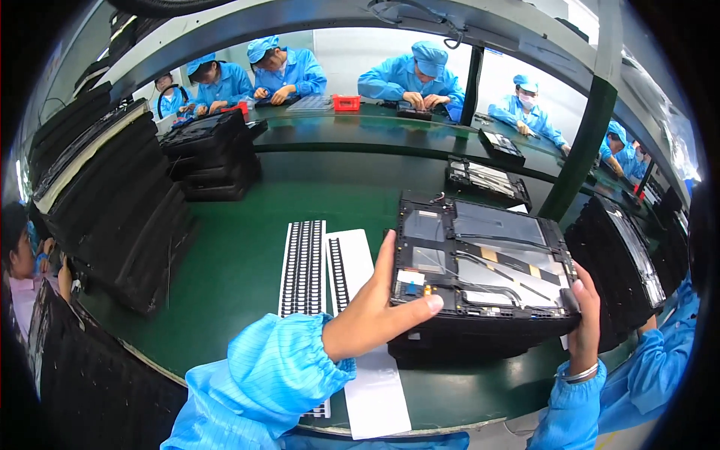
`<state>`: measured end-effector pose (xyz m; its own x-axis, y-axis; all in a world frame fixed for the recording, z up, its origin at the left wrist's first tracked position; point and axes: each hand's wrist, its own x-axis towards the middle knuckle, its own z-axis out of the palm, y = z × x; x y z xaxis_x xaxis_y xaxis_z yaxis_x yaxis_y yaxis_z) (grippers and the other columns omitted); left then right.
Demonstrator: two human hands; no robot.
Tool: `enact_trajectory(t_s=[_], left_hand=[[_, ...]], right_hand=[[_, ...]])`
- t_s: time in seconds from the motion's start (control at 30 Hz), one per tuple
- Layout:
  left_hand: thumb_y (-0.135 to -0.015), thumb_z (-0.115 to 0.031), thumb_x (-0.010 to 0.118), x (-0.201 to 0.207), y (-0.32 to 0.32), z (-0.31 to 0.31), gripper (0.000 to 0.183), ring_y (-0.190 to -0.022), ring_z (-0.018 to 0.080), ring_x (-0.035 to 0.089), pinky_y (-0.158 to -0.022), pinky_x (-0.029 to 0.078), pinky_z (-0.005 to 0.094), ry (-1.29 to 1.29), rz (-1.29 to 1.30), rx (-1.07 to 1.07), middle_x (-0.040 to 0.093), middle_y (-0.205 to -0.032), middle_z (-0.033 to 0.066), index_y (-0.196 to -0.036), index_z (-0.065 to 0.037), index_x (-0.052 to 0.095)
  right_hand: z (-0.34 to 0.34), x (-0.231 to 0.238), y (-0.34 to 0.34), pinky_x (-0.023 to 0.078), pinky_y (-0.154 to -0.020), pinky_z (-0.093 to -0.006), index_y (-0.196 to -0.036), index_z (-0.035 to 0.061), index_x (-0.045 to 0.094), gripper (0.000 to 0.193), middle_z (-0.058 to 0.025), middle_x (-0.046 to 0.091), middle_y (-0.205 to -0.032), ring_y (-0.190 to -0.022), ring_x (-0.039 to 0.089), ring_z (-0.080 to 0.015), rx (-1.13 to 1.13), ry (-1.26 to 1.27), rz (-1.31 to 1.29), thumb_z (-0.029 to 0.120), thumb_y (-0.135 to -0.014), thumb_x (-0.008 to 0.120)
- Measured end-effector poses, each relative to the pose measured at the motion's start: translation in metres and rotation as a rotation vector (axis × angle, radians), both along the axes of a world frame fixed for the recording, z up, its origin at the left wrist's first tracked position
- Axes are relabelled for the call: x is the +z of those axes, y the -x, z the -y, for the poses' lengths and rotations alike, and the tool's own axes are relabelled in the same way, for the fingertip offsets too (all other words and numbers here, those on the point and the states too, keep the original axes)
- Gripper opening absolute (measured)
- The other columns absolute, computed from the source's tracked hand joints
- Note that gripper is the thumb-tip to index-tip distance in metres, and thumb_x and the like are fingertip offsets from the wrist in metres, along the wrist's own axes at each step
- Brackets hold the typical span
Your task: The person applies labels to an electronic device chassis and secures internal cables inside the chassis with tape, working by hand on an assembly line.
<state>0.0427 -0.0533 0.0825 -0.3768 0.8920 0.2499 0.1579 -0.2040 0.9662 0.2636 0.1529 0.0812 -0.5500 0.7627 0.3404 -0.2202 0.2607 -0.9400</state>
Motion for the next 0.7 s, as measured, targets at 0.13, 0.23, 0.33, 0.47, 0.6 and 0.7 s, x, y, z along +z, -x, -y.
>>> enact_trajectory(t_s=[0.13, 0.23, 0.33, 0.47, 0.6, 0.7], left_hand=[[-0.077, -0.033, 0.059, -0.006, 0.035, 0.033, 0.089, -0.127, 0.0293, 0.019, -0.103, 0.013, 0.0352, -0.034, -0.178, 0.027, 0.022, -0.133, 0.026, -0.13, 0.008, 0.001], [-0.076, -0.028, 0.059, -0.019, 0.076, 0.056, 0.056, -0.118, 0.0303, 0.035, -0.097, 0.028, 0.0363, 0.127, -0.369, 0.107, 0.037, -0.126, 0.0196, -0.122, -0.001, 0.04], [-0.077, -0.021, 0.056, -0.065, 0.103, 0.041, 0.042, -0.116, 0.0333, 0.036, -0.097, 0.028, 0.0394, 0.13, -0.896, 0.197, 0.04, -0.124, 0.0197, -0.117, -0.01, 0.049], [-0.074, -0.013, 0.056, -0.092, 0.117, 0.049, 0.033, -0.115, 0.0335, 0.038, -0.095, 0.027, 0.0456, 0.113, -1.11, -0.03, 0.043, -0.12, 0.0171, -0.108, -0.013, 0.056], [-0.072, -0.011, 0.056, -0.091, 0.111, 0.05, 0.031, -0.11, 0.0334, 0.042, -0.092, 0.03, 0.0454, 0.026, -1.088, -0.095, 0.046, -0.117, 0.0168, -0.104, -0.012, 0.058], [-0.072, -0.011, 0.056, -0.09, 0.112, 0.051, 0.031, -0.11, 0.0343, 0.042, -0.093, 0.029, 0.0457, 0.015, -1.035, -0.069, 0.046, -0.115, 0.0175, -0.102, -0.011, 0.059]], right_hand=[[0.019, -0.003, -0.011, 0.032, -0.089, -0.0281, -0.111, -0.0029, 0.047, 0.042, -0.0133, 0.051, -0.105, -0.101, 0.046, -0.0184, -0.427, -0.18, -0.026, 0.028, -0.082, 0.047], [0.086, -0.009, -0.014, 0.038, -0.075, -0.0318, -0.089, -0.0011, 0.051, 0.025, -0.0087, 0.051, -0.085, -0.086, 0.049, -0.0157, -0.382, -0.457, -0.088, 0.023, -0.082, 0.048], [0.175, 0.008, 0.026, 0.043, -0.073, -0.0363, -0.09, 0.0067, 0.058, 0.016, -0.0142, 0.058, -0.088, -0.083, 0.056, -0.0257, 0.265, -0.562, 0.396, 0.011, -0.075, 0.057], [0.206, -0.052, 0.109, 0.043, -0.059, -0.0321, -0.077, 0.0005, 0.055, 0.009, -0.0146, 0.053, -0.079, -0.07, 0.053, -0.0277, 0.472, -0.416, 0.523, 0.004, -0.07, 0.059], [0.197, -0.066, 0.141, 0.044, -0.054, -0.0352, -0.078, -0.0025, 0.052, 0.007, -0.0168, 0.05, -0.074, -0.062, 0.052, -0.0318, 0.173, -0.633, 0.569, 0.0, -0.071, 0.054], [0.204, -0.059, 0.146, 0.045, -0.055, -0.037, -0.082, -0.0025, 0.052, 0.011, -0.0163, 0.05, -0.075, -0.063, 0.052, -0.0332, 0.037, -0.665, 0.654, 0.0, -0.071, 0.054]])
